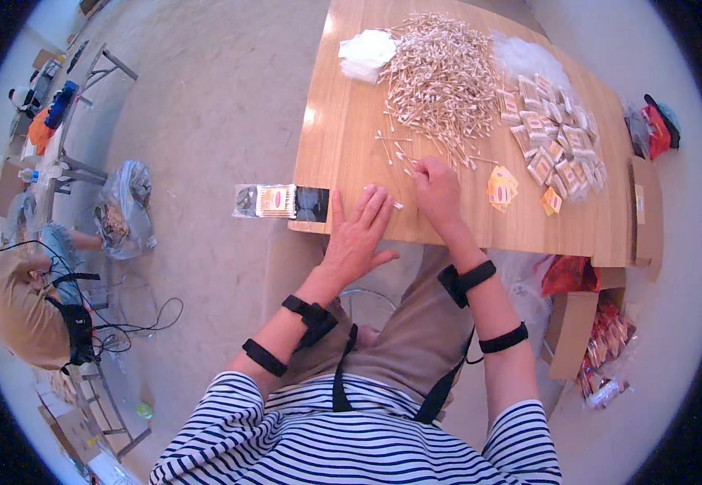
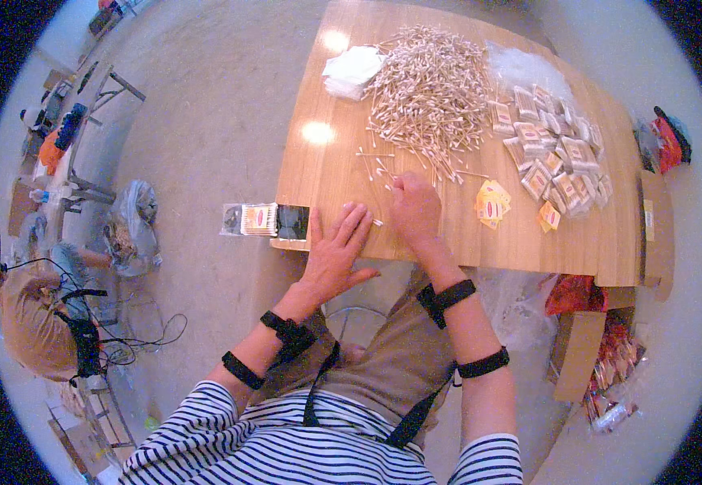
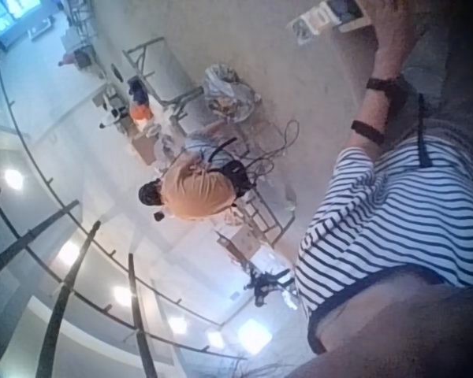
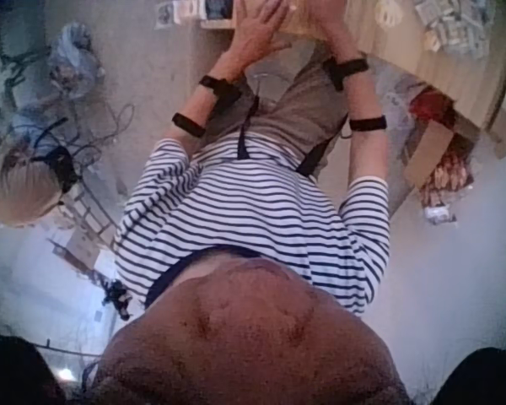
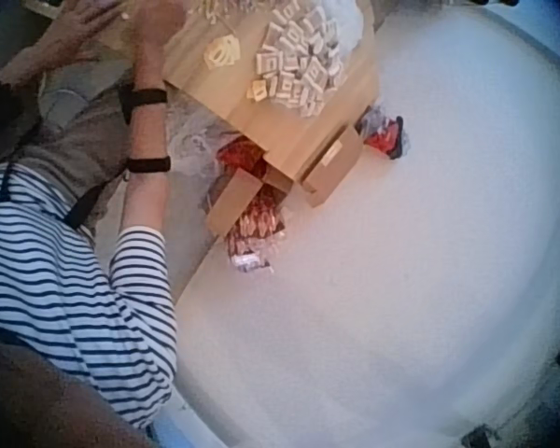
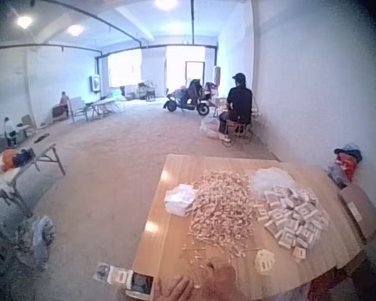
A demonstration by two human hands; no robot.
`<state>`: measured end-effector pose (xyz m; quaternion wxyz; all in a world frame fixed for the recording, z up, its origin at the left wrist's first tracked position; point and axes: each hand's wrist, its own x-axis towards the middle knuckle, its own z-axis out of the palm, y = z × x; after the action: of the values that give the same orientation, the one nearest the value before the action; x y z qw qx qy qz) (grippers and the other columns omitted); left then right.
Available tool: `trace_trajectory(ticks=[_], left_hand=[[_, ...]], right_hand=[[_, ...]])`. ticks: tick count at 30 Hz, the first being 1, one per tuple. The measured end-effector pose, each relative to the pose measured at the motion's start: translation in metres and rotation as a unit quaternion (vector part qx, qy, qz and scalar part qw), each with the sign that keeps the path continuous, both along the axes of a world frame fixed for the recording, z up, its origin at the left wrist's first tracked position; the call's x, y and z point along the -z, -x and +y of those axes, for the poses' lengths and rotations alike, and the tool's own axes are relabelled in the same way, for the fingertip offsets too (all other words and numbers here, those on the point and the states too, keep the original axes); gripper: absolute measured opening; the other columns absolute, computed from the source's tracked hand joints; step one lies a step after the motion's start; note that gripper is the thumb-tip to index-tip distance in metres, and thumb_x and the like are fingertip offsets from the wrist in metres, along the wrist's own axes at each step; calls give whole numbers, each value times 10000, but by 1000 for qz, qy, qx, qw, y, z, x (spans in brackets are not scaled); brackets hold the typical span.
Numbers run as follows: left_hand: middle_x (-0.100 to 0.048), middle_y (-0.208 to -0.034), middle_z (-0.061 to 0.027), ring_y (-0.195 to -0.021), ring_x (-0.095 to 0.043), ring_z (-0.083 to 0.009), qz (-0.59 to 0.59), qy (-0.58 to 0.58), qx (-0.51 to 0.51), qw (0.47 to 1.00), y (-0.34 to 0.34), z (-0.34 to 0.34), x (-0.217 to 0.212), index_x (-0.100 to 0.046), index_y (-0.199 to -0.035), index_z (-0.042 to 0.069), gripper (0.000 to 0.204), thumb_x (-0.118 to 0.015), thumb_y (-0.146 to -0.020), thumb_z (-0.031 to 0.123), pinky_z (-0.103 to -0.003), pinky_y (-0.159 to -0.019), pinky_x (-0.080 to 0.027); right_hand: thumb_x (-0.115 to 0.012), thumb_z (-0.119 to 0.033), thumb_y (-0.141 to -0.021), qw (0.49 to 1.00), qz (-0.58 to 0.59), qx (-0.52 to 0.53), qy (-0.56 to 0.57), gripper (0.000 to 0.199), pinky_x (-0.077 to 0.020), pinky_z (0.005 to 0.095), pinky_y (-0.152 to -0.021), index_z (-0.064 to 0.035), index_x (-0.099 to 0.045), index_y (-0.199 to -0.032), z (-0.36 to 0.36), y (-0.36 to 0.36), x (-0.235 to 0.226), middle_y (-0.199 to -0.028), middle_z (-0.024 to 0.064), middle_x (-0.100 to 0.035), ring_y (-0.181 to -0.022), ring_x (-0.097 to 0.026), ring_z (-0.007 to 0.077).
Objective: The person is counting and packing small wooden cotton swabs or sticks into individual paper or plastic packets.
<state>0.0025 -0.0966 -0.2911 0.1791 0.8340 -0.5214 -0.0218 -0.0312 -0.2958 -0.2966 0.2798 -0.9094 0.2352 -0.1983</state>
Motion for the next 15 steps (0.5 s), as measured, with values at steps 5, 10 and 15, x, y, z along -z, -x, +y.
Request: trace_trajectory(ticks=[5, 10, 15], left_hand=[[-331, -1567, -97, -1487, -253, -275, 6, 11, -5, 1000, -1, 3, 2, -372, -1495, 60, 1031, -799, -674, 515, -684, -1155, -81], [-333, -1566, -99, -1487, -251, -274, -3, 4, -7, 1000, 1, 2, 4, -372, -1494, 58, 1042, -800, -664, 521, -682, -1159, -75], [-336, -1565, -104, -1488, -250, -274, -2, 6, -5, 1000, 1, 2, 4, -372, -1493, 58, 1052, -794, -658, 536, -676, -1162, -72]], right_hand=[[-595, -132, -845, 996, 35, 47, 65, 81, -519, 484, -717, -59, -631, -846, -2, 15, 0, -856, 163, -653, -803, -648, 378], [-612, -142, -858, 995, 36, 38, 82, 84, -532, 484, -701, -69, -621, -897, 5, 26, 6, -957, 140, -614, -815, -641, 378], [-609, -125, -862, 995, 27, 55, 82, 73, -530, 484, -700, -66, -614, -903, 9, 25, 0, -968, 146, -599, -843, -634, 384]])
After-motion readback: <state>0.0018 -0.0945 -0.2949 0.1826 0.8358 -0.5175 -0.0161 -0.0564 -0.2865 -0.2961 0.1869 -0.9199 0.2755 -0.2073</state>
